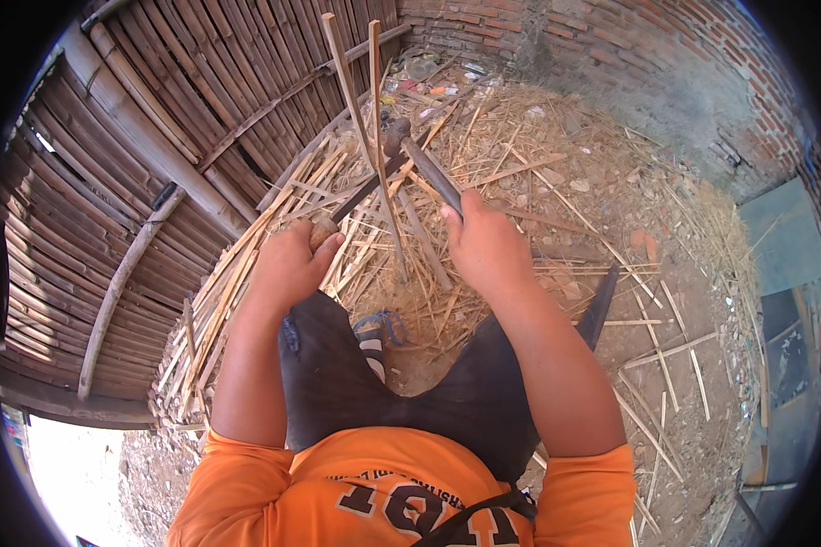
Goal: The person uses a machete to shave and trim thin strips of wood while sitting on the ground, then uses a hammer to tap a wooden structure.
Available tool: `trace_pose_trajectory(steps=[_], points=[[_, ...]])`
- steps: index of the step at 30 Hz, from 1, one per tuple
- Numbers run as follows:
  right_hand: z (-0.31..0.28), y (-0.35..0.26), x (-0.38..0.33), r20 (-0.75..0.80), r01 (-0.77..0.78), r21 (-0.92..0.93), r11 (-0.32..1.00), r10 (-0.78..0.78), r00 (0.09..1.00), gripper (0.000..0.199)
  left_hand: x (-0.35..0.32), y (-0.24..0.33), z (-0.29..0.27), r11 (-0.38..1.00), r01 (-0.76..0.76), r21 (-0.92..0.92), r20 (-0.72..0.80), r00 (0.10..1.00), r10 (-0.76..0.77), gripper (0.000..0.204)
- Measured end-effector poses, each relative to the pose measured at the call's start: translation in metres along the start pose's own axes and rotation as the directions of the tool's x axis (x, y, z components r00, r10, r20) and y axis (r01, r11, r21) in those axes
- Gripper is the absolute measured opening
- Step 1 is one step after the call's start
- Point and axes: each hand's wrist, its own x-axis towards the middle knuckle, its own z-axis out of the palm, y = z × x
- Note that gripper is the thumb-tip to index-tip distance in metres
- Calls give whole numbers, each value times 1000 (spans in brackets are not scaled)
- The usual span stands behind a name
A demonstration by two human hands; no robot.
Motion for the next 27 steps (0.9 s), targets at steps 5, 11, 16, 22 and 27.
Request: trace_pose_trajectory(steps=[5,11,16,22,27], points=[[-22,-7,10,17,-13,16,1000,13,1000,40,1,-13,4,999,8,-32,-15,1000,-8,55],[-60,-20,14,-351,95,280,955,10,936,37,-2,-12,8,1000,-9,-15,-38,999,8,59],[13,13,-2,63,-48,37,998,45,997,39,0,-6,9,1000,14,19,31,999,-15,60],[-1,15,12,-82,-9,161,987,22,996,40,-1,-22,14,1000,10,5,22,1000,-10,59],[-29,-9,15,-265,1,342,940,95,960,39,-4,-18,16,1000,4,-13,-7,1000,-4,57]])
